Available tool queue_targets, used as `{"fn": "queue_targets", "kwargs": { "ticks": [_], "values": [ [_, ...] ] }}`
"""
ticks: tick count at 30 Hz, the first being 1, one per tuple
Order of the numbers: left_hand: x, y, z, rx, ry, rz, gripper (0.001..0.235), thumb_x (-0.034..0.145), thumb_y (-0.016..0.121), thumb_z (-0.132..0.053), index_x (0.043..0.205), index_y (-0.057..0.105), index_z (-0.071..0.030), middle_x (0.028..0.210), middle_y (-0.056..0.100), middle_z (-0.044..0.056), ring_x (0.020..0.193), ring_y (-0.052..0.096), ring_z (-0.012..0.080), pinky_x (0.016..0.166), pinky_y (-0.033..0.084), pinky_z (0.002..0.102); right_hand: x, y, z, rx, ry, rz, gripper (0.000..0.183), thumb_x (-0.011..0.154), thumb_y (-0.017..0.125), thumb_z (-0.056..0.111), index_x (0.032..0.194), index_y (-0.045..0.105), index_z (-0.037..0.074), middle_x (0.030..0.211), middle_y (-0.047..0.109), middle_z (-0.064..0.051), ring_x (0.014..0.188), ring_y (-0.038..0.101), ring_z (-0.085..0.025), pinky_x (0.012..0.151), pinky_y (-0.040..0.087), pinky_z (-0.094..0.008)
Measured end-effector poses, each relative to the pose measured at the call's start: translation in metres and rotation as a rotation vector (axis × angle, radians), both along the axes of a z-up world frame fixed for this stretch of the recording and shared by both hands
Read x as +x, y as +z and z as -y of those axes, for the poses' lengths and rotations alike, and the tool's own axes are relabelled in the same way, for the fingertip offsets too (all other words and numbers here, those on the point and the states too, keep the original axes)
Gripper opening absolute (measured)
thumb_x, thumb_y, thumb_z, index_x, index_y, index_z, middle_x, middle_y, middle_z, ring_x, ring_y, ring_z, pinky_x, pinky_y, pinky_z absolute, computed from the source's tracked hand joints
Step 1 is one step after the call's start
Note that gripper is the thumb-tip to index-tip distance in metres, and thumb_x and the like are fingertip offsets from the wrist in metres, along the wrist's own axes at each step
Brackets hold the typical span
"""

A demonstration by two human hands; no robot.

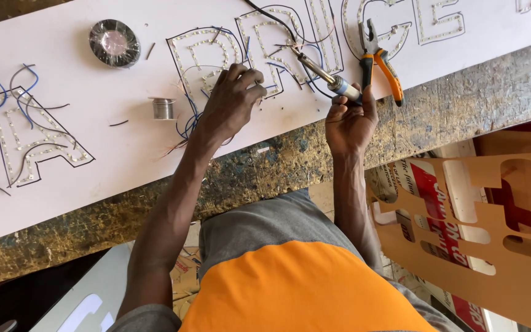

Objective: Soldering electrical wires to LED strips on a large sign board using a soldering iron and solder wire.

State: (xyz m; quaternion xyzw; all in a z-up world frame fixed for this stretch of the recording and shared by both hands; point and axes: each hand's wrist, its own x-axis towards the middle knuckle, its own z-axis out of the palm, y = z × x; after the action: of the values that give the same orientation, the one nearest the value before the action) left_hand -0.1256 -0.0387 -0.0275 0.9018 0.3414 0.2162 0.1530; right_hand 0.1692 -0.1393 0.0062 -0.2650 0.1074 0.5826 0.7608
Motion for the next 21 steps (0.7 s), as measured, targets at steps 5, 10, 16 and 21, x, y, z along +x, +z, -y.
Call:
{"fn": "queue_targets", "kwargs": {
  "ticks": [5,10,16,21],
  "values": [
    [-0.011,0.024,-0.006,0.082,0.034,0.127,0.015,0.103,0.077,0.000,0.109,0.079,-0.014,0.119,0.069,0.001,0.125,0.060,0.0284,0.092,0.054,0.042,0.002,-0.006,0.003,0.002,0.007,0.005,0.033,0.106,0.078,0.030,0.115,0.084,-0.002,0.099,0.083,-0.015,0.085,0.081,-0.026,0.070,0.072,-0.023],
    [-0.006,0.035,0.003,-0.029,0.009,0.051,0.052,0.094,0.071,0.023,0.138,0.081,-0.002,0.143,0.075,0.016,0.131,0.060,0.0344,0.108,0.054,0.047,-0.003,-0.006,0.000,-0.074,-0.019,-0.025,0.031,0.106,0.079,0.028,0.116,0.079,-0.002,0.097,0.079,-0.015,0.075,0.074,-0.023,0.059,0.064,-0.025],
    [-0.010,0.047,0.018,-0.034,0.029,0.096,0.013,0.101,0.074,0.015,0.103,0.077,0.002,0.112,0.066,0.011,0.111,0.055,0.0329,0.088,0.052,0.046,-0.001,-0.012,-0.004,-0.024,-0.023,0.010,0.030,0.108,0.077,0.026,0.115,0.080,-0.003,0.094,0.080,-0.014,0.075,0.073,-0.022,0.060,0.064,-0.026],
    [-0.030,0.057,0.031,-0.262,0.347,0.378,0.010,0.114,0.053,0.003,0.115,0.058,-0.005,0.104,0.069,0.014,0.096,0.063,0.0298,0.080,0.050,0.044,0.001,-0.011,0.000,-0.031,-0.036,-0.027,0.032,0.108,0.077,0.028,0.113,0.079,-0.003,0.095,0.076,-0.013,0.075,0.069,-0.022,0.059,0.061,-0.025]
  ]
}}
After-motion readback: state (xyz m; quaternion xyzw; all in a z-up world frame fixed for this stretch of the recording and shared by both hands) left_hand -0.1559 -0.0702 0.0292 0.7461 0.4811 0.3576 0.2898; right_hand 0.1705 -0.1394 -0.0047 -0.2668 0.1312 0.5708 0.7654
